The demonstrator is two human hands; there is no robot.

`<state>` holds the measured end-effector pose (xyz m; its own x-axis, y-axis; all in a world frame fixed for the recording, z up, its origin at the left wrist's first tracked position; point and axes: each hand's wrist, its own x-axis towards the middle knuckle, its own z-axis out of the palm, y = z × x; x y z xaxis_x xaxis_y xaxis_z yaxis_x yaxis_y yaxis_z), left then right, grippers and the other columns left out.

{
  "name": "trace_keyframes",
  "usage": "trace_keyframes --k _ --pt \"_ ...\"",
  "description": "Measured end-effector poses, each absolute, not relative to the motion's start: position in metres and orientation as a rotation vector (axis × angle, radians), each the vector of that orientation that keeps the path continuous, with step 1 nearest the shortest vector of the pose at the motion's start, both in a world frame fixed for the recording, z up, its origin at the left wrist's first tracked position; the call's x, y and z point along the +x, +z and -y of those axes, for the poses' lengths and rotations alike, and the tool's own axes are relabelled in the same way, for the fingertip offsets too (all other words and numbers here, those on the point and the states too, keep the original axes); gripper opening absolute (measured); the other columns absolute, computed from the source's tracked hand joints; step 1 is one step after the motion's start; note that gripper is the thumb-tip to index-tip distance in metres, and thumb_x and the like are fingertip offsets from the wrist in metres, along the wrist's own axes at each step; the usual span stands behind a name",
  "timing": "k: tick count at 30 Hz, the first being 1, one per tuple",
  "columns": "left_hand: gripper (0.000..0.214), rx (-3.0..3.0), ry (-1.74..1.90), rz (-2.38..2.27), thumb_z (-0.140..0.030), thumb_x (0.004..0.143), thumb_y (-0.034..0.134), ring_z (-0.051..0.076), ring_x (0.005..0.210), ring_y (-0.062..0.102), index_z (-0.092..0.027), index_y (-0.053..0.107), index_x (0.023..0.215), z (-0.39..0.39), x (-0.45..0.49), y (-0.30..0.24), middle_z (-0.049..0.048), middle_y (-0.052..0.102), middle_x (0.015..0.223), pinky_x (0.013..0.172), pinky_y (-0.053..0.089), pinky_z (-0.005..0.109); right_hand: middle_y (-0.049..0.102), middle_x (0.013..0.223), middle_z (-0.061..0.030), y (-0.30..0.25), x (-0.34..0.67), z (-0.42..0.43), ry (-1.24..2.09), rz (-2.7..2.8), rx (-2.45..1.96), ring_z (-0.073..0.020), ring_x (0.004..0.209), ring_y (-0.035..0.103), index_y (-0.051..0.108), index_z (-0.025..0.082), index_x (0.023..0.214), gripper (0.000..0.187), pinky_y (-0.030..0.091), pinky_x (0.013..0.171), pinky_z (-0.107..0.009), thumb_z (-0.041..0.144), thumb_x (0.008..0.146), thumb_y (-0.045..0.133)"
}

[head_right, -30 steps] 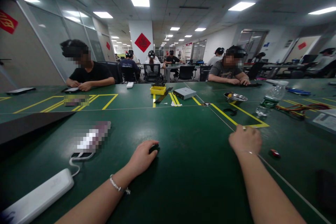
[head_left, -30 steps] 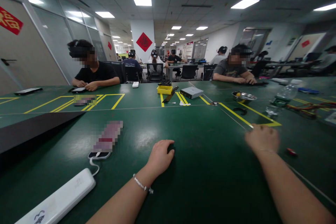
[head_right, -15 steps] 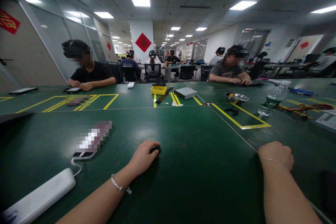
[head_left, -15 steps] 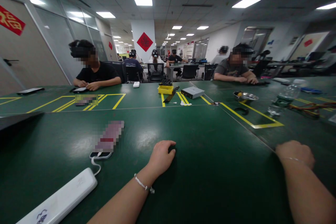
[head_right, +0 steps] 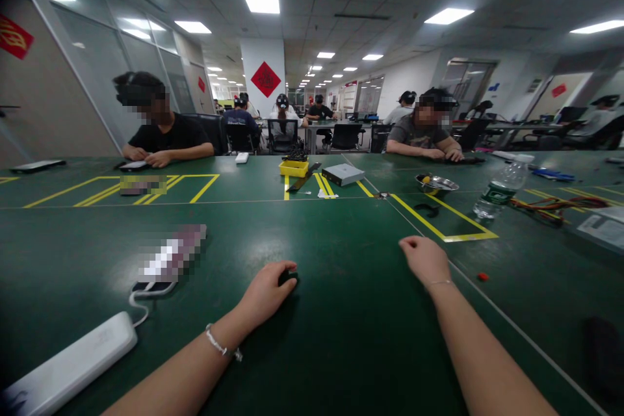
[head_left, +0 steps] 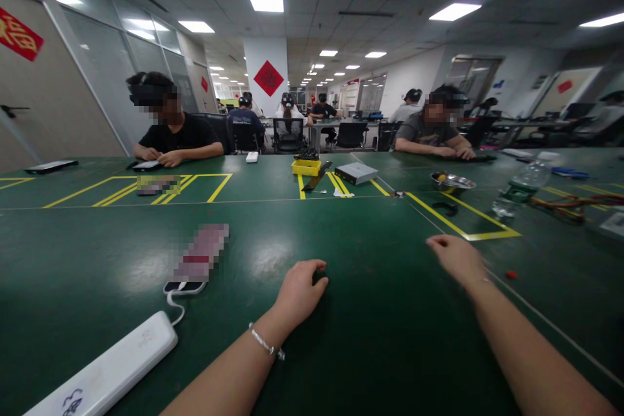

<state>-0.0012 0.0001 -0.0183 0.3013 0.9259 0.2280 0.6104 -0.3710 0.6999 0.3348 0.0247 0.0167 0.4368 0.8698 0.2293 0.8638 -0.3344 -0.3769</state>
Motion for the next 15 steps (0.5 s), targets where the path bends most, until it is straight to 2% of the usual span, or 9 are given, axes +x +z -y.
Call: trace_keyframes --k 2,5,9,12,15 --pt "0.035 2.01 0.867 -1.332 -0.031 0.072 0.055 0.021 0.093 0.054 -0.021 0.052 0.105 0.001 0.001 -0.02 0.0051 0.062 0.099 0.082 0.04 0.034 0.063 0.079 -0.003 0.013 0.277 -0.028 0.297 1.592 -2.029 -0.0132 0.07 0.056 0.064 0.021 0.08 0.023 0.038 0.06 -0.024 0.036 0.072 0.049" --pt "0.046 1.902 0.874 -1.286 -0.033 0.067 0.06 0.018 0.082 0.058 -0.02 0.046 0.109 0.004 0.003 -0.021 0.0048 0.063 0.094 0.071 0.043 0.03 0.06 0.068 -0.0011 0.003 0.19 -0.019 0.732 1.651 -1.626 -0.012 0.064 0.054 0.058 0.017 0.074 0.018 0.04 0.06 -0.023 0.032 0.07 0.05" --pt "0.024 1.921 0.927 -1.231 -0.022 0.072 0.052 0.015 0.07 0.058 -0.021 0.051 0.096 0.004 0.004 -0.023 0.0016 0.064 0.081 0.062 0.042 0.026 0.058 0.07 -0.0008 -0.007 0.131 -0.002 0.928 1.708 -1.339 -0.0115 0.066 0.054 0.054 0.016 0.073 0.013 0.042 0.063 -0.024 0.029 0.068 0.052" --pt "0.015 1.805 0.967 -1.161 -0.022 0.075 0.047 0.014 0.067 0.058 -0.02 0.053 0.089 -0.002 0.003 -0.027 0.0015 0.063 0.077 0.061 0.042 0.025 0.059 0.081 -0.0038 0.0 0.151 -0.007 0.832 1.82 -1.338 -0.013 0.074 0.054 0.054 0.016 0.09 0.024 0.043 0.069 -0.027 0.032 0.074 0.046" --pt "0.018 1.544 1.011 -1.07 -0.019 0.076 0.046 0.013 0.068 0.059 -0.018 0.049 0.093 -0.009 0.002 -0.028 0.0037 0.064 0.082 0.063 0.043 0.025 0.054 0.103 -0.0107 0.009 0.219 -0.021 0.195 1.901 -1.626 -0.0203 0.097 0.048 0.053 0.016 0.103 0.032 0.036 0.084 -0.036 0.029 0.075 0.045"
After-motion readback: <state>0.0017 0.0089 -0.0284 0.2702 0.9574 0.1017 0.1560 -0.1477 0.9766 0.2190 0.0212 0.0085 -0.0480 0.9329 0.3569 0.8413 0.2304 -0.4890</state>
